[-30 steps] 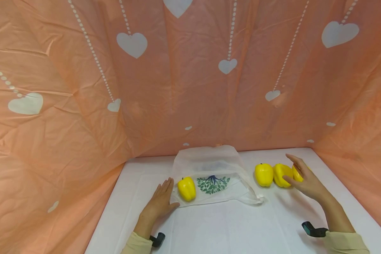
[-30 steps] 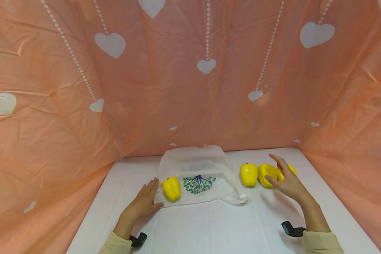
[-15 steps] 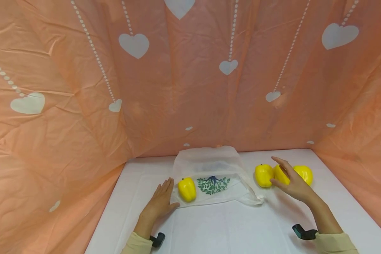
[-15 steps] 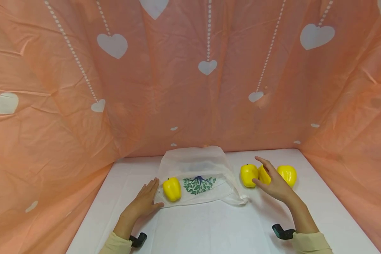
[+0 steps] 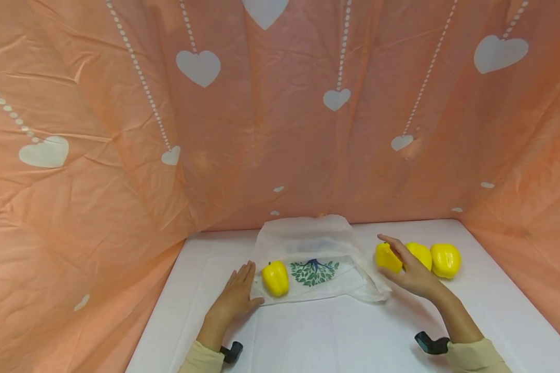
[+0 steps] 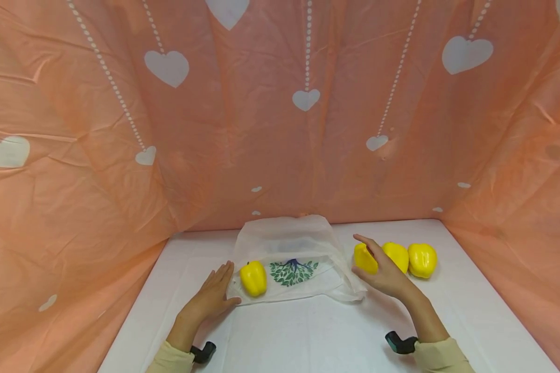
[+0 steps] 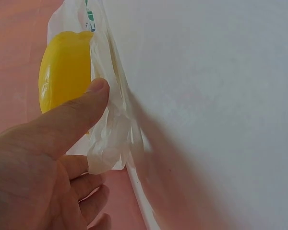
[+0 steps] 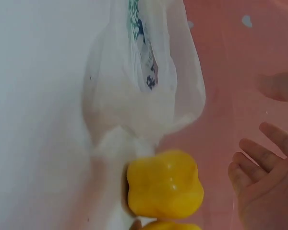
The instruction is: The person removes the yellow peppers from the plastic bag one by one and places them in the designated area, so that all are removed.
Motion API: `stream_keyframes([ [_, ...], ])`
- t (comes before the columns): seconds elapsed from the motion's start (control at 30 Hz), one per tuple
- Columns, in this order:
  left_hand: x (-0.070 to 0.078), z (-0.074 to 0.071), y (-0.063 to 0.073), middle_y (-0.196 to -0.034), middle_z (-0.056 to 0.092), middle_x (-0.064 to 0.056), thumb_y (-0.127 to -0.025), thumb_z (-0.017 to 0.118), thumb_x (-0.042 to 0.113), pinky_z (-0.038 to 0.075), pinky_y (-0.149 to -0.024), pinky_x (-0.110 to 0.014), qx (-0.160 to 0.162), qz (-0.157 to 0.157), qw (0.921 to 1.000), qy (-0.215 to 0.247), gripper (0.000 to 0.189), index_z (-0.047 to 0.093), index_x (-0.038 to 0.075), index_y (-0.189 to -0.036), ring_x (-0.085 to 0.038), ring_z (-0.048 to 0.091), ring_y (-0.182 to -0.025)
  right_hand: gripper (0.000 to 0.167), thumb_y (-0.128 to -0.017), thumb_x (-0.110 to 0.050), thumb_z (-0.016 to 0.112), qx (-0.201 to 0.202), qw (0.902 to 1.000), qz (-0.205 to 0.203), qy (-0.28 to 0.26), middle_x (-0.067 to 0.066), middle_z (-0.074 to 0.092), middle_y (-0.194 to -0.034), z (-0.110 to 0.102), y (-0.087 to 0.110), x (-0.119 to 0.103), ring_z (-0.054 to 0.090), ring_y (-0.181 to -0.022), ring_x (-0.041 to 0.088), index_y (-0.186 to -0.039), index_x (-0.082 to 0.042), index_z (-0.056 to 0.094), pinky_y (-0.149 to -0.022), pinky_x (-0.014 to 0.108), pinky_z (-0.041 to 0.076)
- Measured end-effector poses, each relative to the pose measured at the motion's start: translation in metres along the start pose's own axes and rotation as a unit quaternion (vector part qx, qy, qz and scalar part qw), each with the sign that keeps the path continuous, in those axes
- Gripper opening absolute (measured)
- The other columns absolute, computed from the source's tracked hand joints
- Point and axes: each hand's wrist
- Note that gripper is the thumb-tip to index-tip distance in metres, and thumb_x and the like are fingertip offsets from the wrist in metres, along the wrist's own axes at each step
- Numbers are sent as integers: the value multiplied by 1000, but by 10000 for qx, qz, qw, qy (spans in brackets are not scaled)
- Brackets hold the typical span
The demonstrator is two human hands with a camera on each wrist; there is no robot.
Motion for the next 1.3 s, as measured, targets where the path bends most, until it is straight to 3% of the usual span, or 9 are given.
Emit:
stream_keyframes([
  [0.17,1,0,1,-175,23,-24,-97,81,32,15,-135,-54,-7,-40,10000,-34,97,25,-7,-166,-38,23,-163,81,-100,-23,75,-129,9998,-103,-143,27,28,-171,10,-5,-3,28,-152,62,-168,-20,31,-118,77,29],
  [0.43,1,-1,2,-175,24,-25,-97,81,31,16,-134,-55,7,-28,10000,-38,97,26,-8,-166,-39,23,-163,83,-99,-29,76,-316,9994,-120,-32,24,29,-172,23,-11,-10,32,-152,60,-168,-22,30,-117,72,34],
  [0.67,0,0,0,-175,24,-25,-97,81,31,16,-134,-55,2,-29,10000,-67,97,26,-8,-166,-39,24,-163,82,-100,-27,76,-488,9980,-365,-160,22,30,-172,34,-16,-14,30,-152,61,-168,-19,30,-119,76,29],
  [1.3,2,-2,0,-175,23,-25,-98,80,30,15,-135,-55,-30,11,10000,-30,96,25,-8,-166,-39,23,-163,81,-99,-27,77,-693,9944,-742,-285,20,34,-171,61,-30,-23,36,-150,61,-167,-17,33,-115,80,35],
])
Point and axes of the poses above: each hand's wrist, its own y-axis away from the middle knuckle, its own z-axis out of the palm, x = y × z
